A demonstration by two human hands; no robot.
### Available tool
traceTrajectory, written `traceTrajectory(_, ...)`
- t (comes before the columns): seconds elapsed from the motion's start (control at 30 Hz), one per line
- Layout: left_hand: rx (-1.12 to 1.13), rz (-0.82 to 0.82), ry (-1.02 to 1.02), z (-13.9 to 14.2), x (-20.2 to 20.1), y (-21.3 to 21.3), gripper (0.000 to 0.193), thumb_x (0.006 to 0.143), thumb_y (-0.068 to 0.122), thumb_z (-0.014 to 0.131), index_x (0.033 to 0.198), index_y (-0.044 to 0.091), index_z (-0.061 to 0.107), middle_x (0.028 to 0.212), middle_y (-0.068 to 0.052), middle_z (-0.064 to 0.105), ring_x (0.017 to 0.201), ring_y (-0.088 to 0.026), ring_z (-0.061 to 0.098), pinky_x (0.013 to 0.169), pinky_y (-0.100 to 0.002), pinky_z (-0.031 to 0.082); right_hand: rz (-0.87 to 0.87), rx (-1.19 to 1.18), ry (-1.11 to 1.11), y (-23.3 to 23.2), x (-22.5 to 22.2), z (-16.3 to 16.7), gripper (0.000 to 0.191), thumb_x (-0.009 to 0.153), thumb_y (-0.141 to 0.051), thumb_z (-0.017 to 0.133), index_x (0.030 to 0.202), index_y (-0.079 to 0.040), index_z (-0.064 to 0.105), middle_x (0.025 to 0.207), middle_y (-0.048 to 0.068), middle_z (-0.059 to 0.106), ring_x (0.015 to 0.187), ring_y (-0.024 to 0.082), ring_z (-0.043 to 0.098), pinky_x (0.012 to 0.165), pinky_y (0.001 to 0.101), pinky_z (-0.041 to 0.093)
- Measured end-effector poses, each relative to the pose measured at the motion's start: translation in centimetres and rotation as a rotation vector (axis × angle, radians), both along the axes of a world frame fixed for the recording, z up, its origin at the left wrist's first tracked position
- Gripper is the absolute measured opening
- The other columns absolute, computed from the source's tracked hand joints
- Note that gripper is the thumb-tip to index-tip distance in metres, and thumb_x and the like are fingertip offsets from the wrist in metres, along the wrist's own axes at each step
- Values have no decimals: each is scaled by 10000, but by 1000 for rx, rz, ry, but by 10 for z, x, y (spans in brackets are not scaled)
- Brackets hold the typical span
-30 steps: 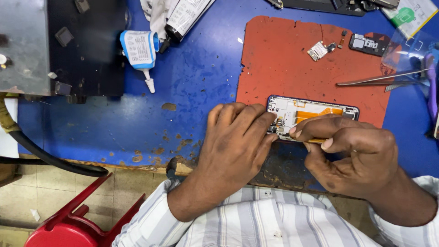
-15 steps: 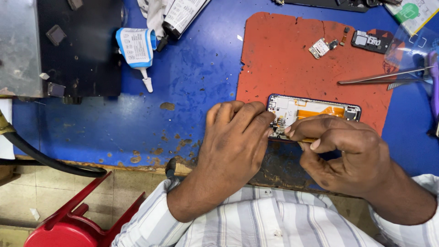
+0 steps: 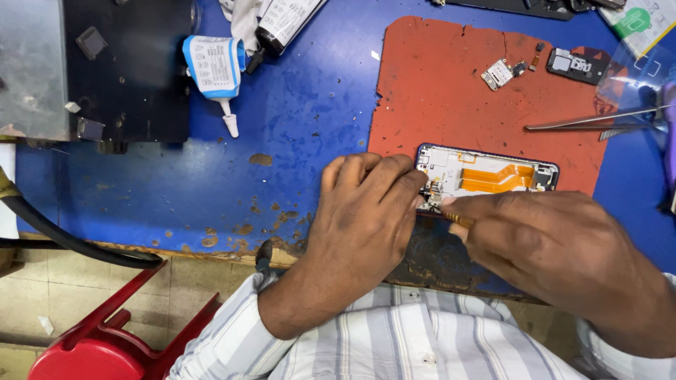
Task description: The person uses a screwdriver and tweezers to remove and reposition small components inside a disassembled mobile phone. They handle the motherboard and camera module, placing them back into the phone chassis on a workbench.
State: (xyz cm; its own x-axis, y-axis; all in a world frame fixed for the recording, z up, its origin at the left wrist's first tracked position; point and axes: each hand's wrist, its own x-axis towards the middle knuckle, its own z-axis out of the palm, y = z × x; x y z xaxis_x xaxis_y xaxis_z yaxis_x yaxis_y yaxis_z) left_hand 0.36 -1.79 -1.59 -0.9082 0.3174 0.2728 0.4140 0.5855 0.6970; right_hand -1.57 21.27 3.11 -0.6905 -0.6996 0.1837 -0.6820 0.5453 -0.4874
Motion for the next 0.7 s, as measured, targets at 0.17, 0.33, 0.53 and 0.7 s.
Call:
traceTrajectory(0.17, -7, 6, 19, 0, 0, 0, 264, 945, 100, 689, 1205, 56, 676, 1251, -60, 604, 1141, -266, 542, 1037, -457, 394, -185, 297, -141, -9, 3, 7, 202, 808, -258, 779, 754, -107, 655, 911, -1, 797, 676, 173, 727, 615, 327, 583)
traceTrajectory(0.33, -5, 2, 23, 1, 2, -2, 269, 947, 100, 692, 1207, 38, 676, 1243, -67, 603, 1132, -260, 545, 1028, -457, 392, -324, 420, -141, -10, 6, 5, 242, 840, -379, 792, 848, -145, 733, 787, -23, 773, 677, 140, 740, 617, 323, 575)
traceTrajectory(0.53, 1, 10, 25, 1, 3, -1, 276, 932, 102, 698, 1201, 41, 681, 1252, -69, 609, 1137, -265, 551, 1029, -454, 395, -202, 127, -117, -13, 5, 6, 276, 868, -239, 853, 834, -82, 629, 894, 12, 776, 713, 164, 748, 625, 309, 587)
traceTrajectory(0.7, -9, 13, 30, 4, 1, 2, 292, 890, 88, 701, 1180, 53, 690, 1245, -70, 620, 1125, -275, 555, 1023, -456, 405, -107, 5, -161, -15, 1, 11, 168, 839, -151, 753, 924, -61, 639, 1012, 49, 778, 754, 198, 751, 661, 311, 610)
